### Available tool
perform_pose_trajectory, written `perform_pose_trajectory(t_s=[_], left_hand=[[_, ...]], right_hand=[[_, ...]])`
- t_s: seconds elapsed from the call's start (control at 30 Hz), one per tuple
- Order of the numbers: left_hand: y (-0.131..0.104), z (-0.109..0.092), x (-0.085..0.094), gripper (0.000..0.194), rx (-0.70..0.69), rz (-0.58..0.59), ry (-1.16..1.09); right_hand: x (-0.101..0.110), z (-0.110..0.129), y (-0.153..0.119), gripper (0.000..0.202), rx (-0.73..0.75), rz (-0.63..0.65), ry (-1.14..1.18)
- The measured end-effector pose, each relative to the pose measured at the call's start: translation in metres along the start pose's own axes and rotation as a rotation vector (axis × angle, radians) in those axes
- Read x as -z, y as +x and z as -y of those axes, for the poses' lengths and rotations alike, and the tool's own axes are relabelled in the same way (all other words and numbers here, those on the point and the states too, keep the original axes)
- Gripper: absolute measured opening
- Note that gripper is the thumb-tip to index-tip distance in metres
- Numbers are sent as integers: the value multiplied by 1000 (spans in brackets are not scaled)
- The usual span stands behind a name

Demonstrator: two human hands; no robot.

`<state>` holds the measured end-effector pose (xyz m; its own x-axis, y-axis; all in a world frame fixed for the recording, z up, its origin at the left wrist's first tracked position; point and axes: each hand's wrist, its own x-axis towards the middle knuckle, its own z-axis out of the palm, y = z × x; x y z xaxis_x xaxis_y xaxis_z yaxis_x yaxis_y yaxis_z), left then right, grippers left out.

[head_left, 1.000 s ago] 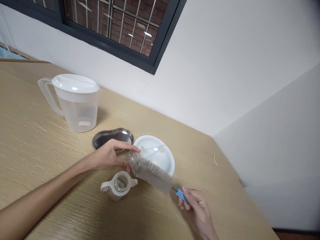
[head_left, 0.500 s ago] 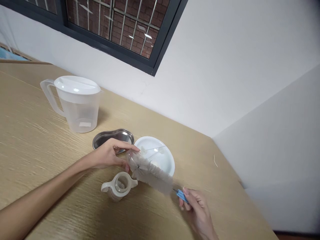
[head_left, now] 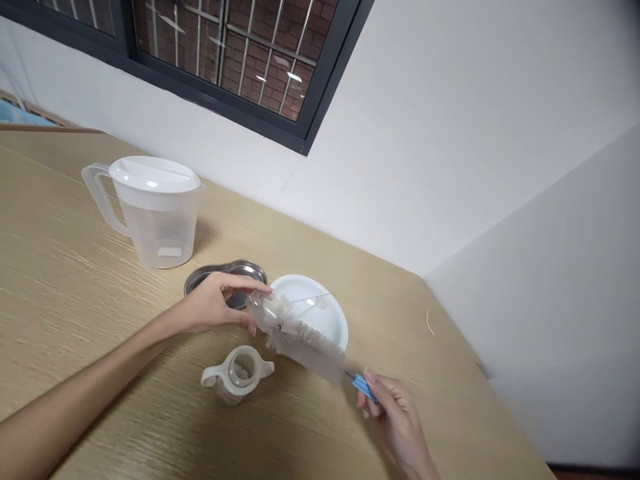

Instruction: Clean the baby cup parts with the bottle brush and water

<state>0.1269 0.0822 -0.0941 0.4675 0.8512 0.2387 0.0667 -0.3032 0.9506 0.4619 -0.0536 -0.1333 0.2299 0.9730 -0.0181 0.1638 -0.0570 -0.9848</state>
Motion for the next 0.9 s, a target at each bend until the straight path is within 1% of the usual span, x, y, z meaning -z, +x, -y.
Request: perform_pose_trajectory(t_s=[0.17, 0.27, 0.37, 0.43, 0.5, 0.63, 0.7, 0.8, 0.9], left_hand=[[3, 5, 1, 54, -18, -83, -81], [3, 8, 2, 52, -26, -85, -151], [4, 10, 2, 59, -38, -91, -188], [4, 11, 1, 66, -40, -120, -170], [5, 11, 1, 68, -48, -151, -136], [5, 14, 1, 61, -65, -180, -51], [5, 17, 2, 62, -72, -184, -29], [5, 23, 3, 65, -84, -194, -33], [5, 25, 3, 63, -79, -195, -44]], right_hand=[[5, 3, 2, 63, -42, -36, 36], [7, 5, 4, 60, -57, -96, 53], [9, 3, 7, 59, -78, -183, 72], [9, 1, 10, 61, -100, -216, 95], [10, 0, 12, 62, -124, -240, 122], [11, 3, 12, 58, -166, -266, 149], [12, 4, 11, 56, -168, -259, 152], [13, 4, 11, 54, -165, -244, 152], [15, 1, 12, 54, -159, -243, 155]])
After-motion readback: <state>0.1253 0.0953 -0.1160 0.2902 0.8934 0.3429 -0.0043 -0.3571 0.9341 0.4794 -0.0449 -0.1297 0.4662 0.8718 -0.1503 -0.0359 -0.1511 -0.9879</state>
